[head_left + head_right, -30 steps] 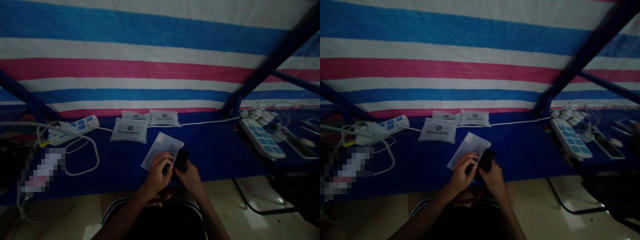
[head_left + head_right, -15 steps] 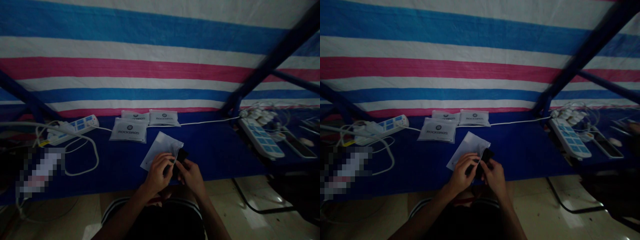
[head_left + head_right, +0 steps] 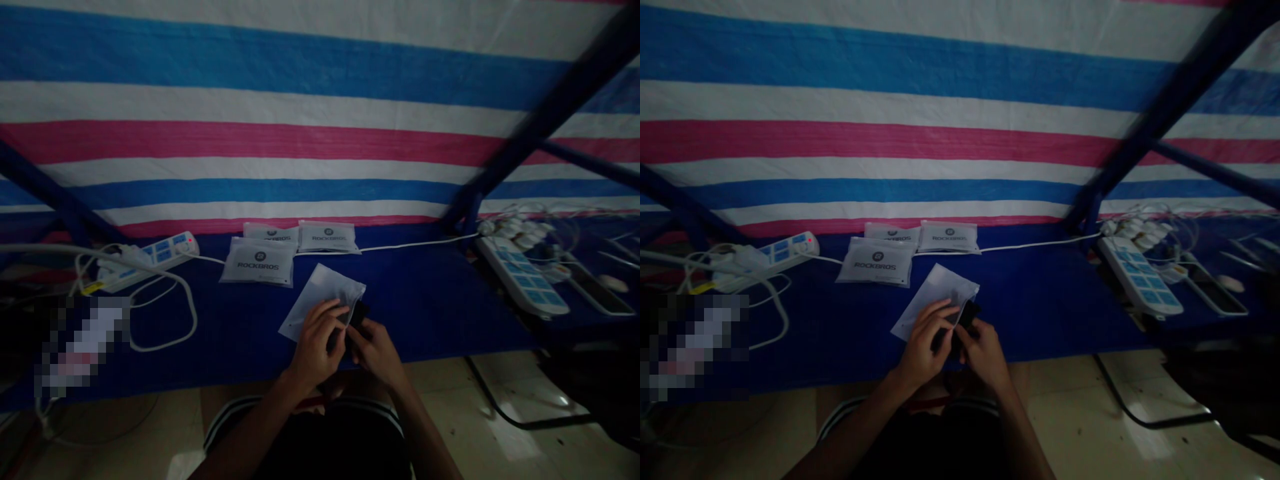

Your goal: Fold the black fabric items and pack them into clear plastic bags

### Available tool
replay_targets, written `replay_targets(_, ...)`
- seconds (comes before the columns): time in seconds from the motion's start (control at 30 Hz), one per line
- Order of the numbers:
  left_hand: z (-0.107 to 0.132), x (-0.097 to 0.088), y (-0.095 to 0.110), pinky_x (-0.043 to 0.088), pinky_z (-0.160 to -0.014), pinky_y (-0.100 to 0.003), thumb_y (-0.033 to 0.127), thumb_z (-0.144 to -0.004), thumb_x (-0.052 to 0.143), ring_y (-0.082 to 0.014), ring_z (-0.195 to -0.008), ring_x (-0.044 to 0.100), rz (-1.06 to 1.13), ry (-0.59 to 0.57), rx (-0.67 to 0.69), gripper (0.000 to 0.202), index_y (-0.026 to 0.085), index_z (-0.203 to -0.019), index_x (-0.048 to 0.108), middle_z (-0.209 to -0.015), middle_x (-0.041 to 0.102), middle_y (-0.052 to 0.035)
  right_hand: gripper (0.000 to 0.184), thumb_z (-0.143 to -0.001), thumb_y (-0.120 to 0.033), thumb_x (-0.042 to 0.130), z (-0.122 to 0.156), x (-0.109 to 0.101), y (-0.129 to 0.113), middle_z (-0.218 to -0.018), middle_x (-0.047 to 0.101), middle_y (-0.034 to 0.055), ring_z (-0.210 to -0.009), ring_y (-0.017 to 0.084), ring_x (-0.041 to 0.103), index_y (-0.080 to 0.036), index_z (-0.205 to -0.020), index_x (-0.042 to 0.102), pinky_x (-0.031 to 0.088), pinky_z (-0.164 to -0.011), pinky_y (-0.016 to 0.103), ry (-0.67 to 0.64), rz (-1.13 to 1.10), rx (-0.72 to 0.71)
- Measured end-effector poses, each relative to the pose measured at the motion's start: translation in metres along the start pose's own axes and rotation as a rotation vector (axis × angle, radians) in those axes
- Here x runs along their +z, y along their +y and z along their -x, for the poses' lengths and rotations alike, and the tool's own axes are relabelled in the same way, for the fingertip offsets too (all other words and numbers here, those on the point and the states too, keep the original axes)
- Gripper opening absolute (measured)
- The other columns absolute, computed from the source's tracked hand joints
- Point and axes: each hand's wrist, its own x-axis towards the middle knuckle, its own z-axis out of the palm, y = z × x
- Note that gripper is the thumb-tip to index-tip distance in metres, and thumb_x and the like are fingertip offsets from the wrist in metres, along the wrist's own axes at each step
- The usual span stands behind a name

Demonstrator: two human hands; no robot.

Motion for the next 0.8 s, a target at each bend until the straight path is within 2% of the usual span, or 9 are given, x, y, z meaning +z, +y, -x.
replay_targets(0.07,0.0,0.0,0.0,0.043,-0.12,-0.057,0.009,-0.096,0.053,-0.0268,-0.138,0.06,0.008,-0.033,0.037,0.019,0.024,-0.104,0.061,-0.134,0.074,-0.0082,0.037,-0.085,-0.055,0.067,-0.001,0.001,0.001,-0.049,0.054,-0.0043,-0.04,0.012,0.046,-0.018,-0.088,0.068,0.032,-0.04,0.022,-0.051,-0.007,-0.006)
replay_targets(0.13,0.001,0.001,0.0,0.042,-0.121,-0.056,0.008,-0.096,0.053,-0.0256,-0.137,0.061,0.019,-0.069,0.086,0.019,0.024,-0.104,0.061,-0.134,0.074,-0.0073,0.031,-0.083,-0.049,0.065,-0.004,0.004,0.003,-0.051,0.055,-0.0037,-0.042,0.012,0.046,-0.019,-0.081,0.066,0.033,-0.041,0.022,-0.043,-0.038,0.001)
replay_targets(0.23,0.001,0.001,0.0,0.043,-0.121,-0.056,0.007,-0.095,0.054,-0.025,-0.138,0.061,0.033,-0.086,0.128,0.02,0.024,-0.103,0.061,-0.132,0.075,-0.0065,0.024,-0.08,-0.043,0.061,-0.007,0.011,0.009,-0.052,0.054,-0.0029,-0.044,0.012,0.046,-0.022,-0.069,0.057,0.036,-0.043,0.023,0.081,-0.083,-0.005)
replay_targets(0.3,0.001,0.002,0.001,0.044,-0.121,-0.055,0.006,-0.095,0.054,-0.025,-0.138,0.061,0.041,-0.079,0.14,0.021,0.024,-0.103,0.061,-0.131,0.076,-0.0065,0.022,-0.081,-0.042,0.058,-0.008,0.015,0.011,-0.057,0.058,-0.0009,-0.05,0.015,0.051,-0.023,-0.071,0.056,0.042,-0.047,0.025,0.166,-0.08,-0.043)
replay_targets(0.4,0.002,0.003,0.001,0.044,-0.122,-0.056,0.007,-0.096,0.055,-0.0251,-0.138,0.061,0.042,-0.074,0.146,0.02,0.023,-0.105,0.062,-0.131,0.076,-0.0069,0.025,-0.084,-0.047,0.058,-0.011,0.019,0.014,-0.082,0.074,0.0067,-0.075,0.023,0.068,-0.023,-0.087,0.065,0.057,-0.067,0.033,0.253,-0.077,-0.149)
replay_targets(0.5,0.003,0.004,-0.001,0.045,-0.121,-0.057,0.008,-0.097,0.056,-0.0253,-0.136,0.063,0.042,-0.076,0.156,0.019,0.023,-0.105,0.064,-0.13,0.076,-0.0074,0.032,-0.084,-0.052,0.062,-0.014,0.021,0.017,-0.104,0.078,0.011,-0.098,0.028,0.072,-0.023,-0.098,0.068,0.059,-0.089,0.04,0.28,-0.103,-0.206)
replay_targets(0.67,0.003,0.006,-0.003,0.049,-0.119,-0.055,0.008,-0.098,0.056,-0.0253,-0.136,0.063,0.053,-0.062,0.127,0.019,0.023,-0.107,0.065,-0.13,0.076,-0.0083,0.039,-0.087,-0.055,0.064,-0.015,0.019,0.02,-0.112,0.078,0.0117,-0.106,0.029,0.072,-0.021,-0.104,0.07,0.057,-0.099,0.043,0.19,-0.127,-0.192)
replay_targets(0.8,0.002,0.006,-0.004,0.049,-0.118,-0.055,0.008,-0.098,0.056,-0.0256,-0.136,0.063,0.044,-0.062,0.082,0.019,0.023,-0.108,0.064,-0.132,0.075,-0.0081,0.044,-0.083,-0.06,0.073,-0.003,0.004,0.01,-0.101,0.079,0.0103,-0.095,0.028,0.075,-0.017,-0.095,0.073,0.062,-0.088,0.041,0.031,-0.197,-0.039)
